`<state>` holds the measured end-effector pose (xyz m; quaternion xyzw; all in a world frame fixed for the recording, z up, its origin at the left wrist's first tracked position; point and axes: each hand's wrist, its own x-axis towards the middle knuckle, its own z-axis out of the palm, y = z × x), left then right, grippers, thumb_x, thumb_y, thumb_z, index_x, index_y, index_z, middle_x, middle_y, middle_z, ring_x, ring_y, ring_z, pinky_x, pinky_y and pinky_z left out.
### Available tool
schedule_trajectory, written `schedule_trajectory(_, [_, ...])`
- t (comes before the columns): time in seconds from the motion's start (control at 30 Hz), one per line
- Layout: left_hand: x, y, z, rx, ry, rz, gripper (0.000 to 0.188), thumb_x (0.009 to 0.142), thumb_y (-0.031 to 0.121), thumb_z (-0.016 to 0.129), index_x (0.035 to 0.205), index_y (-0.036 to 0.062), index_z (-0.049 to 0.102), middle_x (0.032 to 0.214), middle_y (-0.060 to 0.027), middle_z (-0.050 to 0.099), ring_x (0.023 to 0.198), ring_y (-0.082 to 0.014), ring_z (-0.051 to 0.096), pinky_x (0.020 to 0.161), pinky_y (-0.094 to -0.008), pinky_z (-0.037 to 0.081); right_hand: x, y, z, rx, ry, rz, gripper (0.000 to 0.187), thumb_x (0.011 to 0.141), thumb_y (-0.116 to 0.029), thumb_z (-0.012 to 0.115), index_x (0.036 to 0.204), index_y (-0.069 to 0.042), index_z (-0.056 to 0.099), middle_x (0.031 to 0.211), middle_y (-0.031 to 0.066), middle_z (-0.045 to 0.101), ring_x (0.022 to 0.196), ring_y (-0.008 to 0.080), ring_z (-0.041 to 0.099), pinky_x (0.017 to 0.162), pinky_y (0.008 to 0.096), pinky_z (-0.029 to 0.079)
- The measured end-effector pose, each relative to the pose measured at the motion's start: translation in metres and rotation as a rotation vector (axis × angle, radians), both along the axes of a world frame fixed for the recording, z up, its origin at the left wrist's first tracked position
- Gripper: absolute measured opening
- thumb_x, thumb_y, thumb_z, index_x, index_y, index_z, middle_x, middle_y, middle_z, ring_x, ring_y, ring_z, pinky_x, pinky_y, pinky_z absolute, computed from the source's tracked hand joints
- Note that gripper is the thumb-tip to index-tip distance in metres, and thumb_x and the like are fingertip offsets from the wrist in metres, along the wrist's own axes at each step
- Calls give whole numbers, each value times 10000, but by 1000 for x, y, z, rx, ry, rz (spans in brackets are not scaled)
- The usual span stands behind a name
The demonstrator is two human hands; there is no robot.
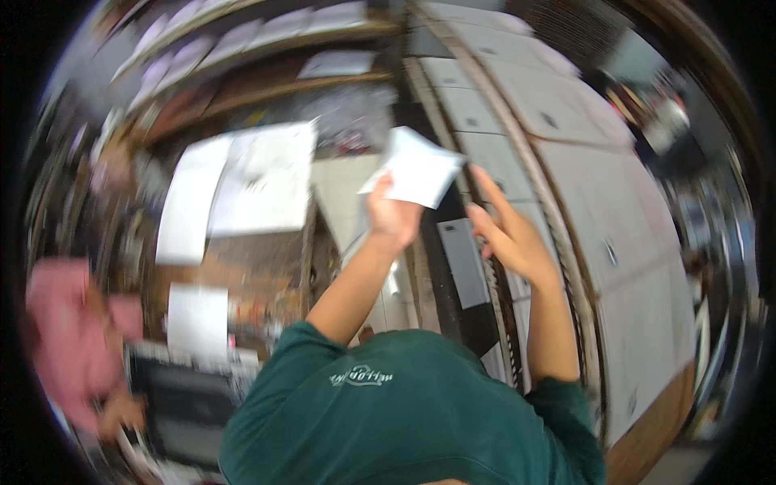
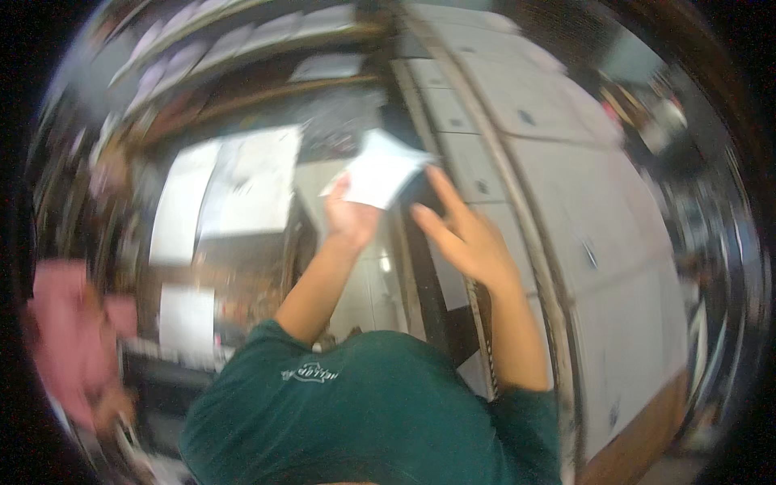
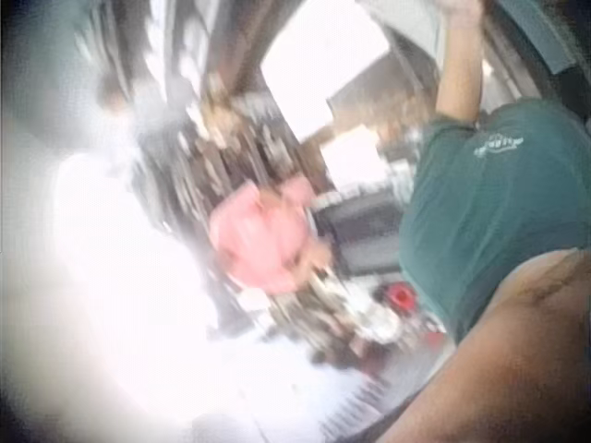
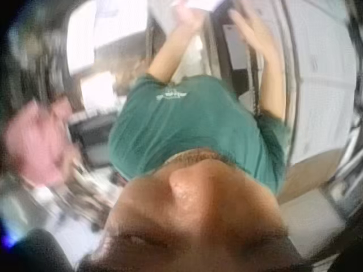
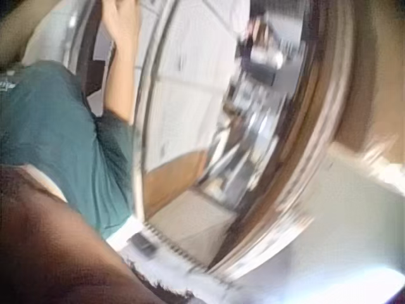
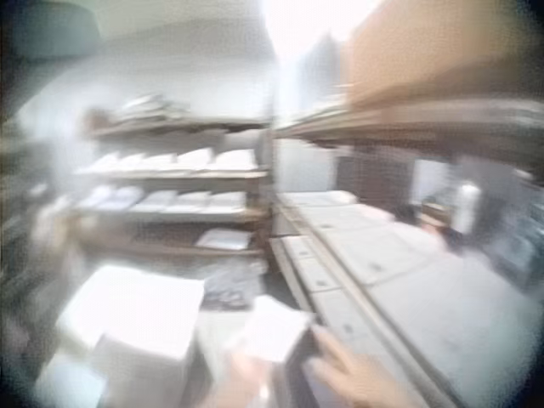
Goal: The person repeatedly picks up white paper sheets from a table, places them into white envelopes, and stacks the envelopes on a metal shelving unit. Another person in a pink shirt works at the same table in the background.
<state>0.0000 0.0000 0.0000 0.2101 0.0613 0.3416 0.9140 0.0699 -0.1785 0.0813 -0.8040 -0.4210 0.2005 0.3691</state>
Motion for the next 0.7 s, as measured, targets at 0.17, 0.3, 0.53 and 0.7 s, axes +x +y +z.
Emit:
schedule_trajectory(0.17, [-33, 5, -35, -116, 16, -299, 447, 825, 258, 429, 1192, 2, 446, 1156, -120, 538, 1076, -245, 507, 948, -385, 366, -22, 22, -95, 641, 713, -297, 567, 911, -400, 386, 1384, -220, 131, 1126, 131, 516, 792, 173, 591, 609, 256, 468])
schedule_trajectory(0.3, [-87, -1, -70, -106, 169, -343, 452, 834, 267, 438, 1191, -9, 453, 1156, -132, 537, 1077, -245, 507, 934, -381, 375, -19, 47, -145, 648, 717, -299, 375, 854, -102, 517, 1213, -99, 407, 1054, 68, 491, 895, 152, 521, 703, 261, 438])
schedule_trajectory(0.53, [-142, 9, -101, -42, 516, -420, 534, 837, 482, 474, 1122, 32, 457, 1159, -106, 521, 1086, -246, 481, 864, -402, 421, -11, 83, -147, 661, 665, -212, 349, 783, 68, 482, 1100, -78, 500, 1055, 36, 496, 876, 122, 507, 718, 258, 429])
schedule_trajectory(0.7, [-171, 14, -144, -280, 575, -258, 334, 845, 448, 499, 867, 115, 492, 1131, -125, 522, 1060, -265, 495, 860, -402, 422, 9, 78, -158, 647, 683, -300, 446, 756, 103, 447, 1163, -70, 505, 1022, 37, 529, 795, 91, 510, 663, 220, 418])
